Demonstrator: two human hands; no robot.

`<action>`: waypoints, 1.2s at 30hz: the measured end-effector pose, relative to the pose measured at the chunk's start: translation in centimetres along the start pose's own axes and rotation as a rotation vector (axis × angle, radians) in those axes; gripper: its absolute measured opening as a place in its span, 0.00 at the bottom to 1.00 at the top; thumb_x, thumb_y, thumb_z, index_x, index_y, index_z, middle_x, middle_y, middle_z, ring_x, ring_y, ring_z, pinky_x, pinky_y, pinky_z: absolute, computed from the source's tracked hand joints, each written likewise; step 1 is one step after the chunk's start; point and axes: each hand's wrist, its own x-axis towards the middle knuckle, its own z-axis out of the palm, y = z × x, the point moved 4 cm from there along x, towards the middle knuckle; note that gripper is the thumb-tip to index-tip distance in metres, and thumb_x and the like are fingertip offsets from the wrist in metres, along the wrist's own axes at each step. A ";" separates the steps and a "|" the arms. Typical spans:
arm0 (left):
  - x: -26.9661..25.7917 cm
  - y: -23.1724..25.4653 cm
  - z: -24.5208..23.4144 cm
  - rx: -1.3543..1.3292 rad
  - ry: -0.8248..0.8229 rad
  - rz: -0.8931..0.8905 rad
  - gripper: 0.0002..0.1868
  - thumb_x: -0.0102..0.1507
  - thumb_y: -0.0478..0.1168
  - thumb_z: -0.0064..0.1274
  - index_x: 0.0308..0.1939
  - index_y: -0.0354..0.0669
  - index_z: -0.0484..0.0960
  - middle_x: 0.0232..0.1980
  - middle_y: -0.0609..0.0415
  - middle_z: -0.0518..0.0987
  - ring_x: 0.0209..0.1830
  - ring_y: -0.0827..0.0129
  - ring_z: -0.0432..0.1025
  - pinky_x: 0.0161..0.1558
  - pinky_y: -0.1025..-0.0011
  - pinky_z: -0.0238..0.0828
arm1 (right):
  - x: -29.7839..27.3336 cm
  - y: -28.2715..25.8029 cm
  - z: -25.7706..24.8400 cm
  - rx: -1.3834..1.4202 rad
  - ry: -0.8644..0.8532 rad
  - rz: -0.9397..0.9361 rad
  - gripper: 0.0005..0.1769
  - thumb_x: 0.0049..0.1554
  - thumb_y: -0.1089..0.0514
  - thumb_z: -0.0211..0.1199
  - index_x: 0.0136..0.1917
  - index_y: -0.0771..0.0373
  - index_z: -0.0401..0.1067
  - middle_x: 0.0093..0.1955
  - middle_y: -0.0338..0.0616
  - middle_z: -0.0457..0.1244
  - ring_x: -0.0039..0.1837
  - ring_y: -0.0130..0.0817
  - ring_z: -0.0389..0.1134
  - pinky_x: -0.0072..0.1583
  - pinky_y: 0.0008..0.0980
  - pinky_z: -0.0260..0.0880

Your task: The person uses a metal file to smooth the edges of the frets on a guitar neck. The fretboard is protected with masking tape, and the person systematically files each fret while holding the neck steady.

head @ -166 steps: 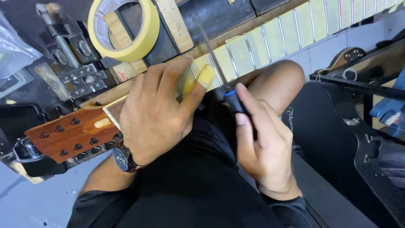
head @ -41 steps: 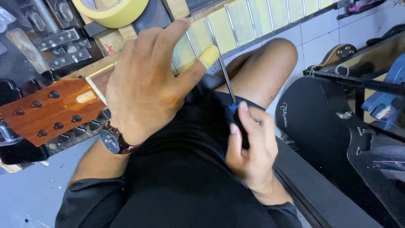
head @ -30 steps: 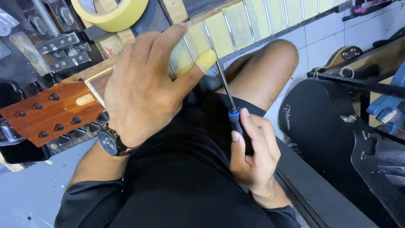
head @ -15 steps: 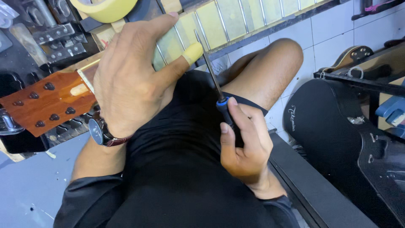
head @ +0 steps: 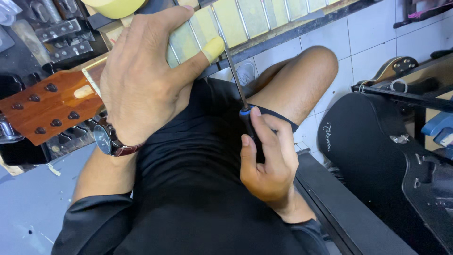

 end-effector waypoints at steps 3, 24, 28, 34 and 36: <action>0.0 -0.1 0.1 -0.019 0.005 0.013 0.06 0.80 0.37 0.67 0.58 0.47 0.86 0.69 0.40 0.75 0.58 0.41 0.73 0.42 0.49 0.72 | -0.2 0.0 -0.1 0.008 0.010 -0.005 0.18 0.69 0.69 0.58 0.70 0.79 0.69 0.56 0.64 0.66 0.54 0.49 0.71 0.58 0.38 0.75; 0.3 -0.6 0.8 -0.242 -0.176 -0.362 0.26 0.79 0.49 0.60 0.75 0.40 0.73 0.61 0.41 0.78 0.55 0.42 0.73 0.53 0.49 0.68 | 1.4 -0.3 -0.6 -0.047 -0.062 0.116 0.19 0.65 0.70 0.59 0.69 0.80 0.70 0.56 0.64 0.69 0.54 0.47 0.75 0.59 0.35 0.77; 0.4 -0.4 0.7 -0.240 -0.155 -0.337 0.25 0.81 0.51 0.54 0.73 0.37 0.74 0.60 0.41 0.80 0.55 0.41 0.74 0.52 0.49 0.68 | 4.8 -0.8 0.7 0.050 -0.079 0.011 0.20 0.73 0.67 0.52 0.75 0.79 0.63 0.61 0.66 0.67 0.61 0.55 0.71 0.66 0.44 0.74; 0.3 -0.5 0.9 -0.247 -0.201 -0.408 0.27 0.79 0.55 0.53 0.74 0.40 0.73 0.59 0.42 0.79 0.52 0.44 0.73 0.48 0.51 0.69 | 1.7 -0.7 -0.9 0.019 -0.107 0.076 0.20 0.69 0.67 0.55 0.72 0.81 0.66 0.60 0.69 0.68 0.59 0.52 0.73 0.64 0.40 0.75; 0.3 -0.6 1.0 -0.234 -0.200 -0.402 0.28 0.79 0.55 0.53 0.74 0.40 0.73 0.59 0.42 0.79 0.52 0.45 0.73 0.47 0.52 0.70 | 1.1 -0.7 -1.1 -0.013 -0.122 0.104 0.21 0.68 0.67 0.56 0.72 0.80 0.66 0.59 0.68 0.67 0.58 0.50 0.73 0.63 0.39 0.75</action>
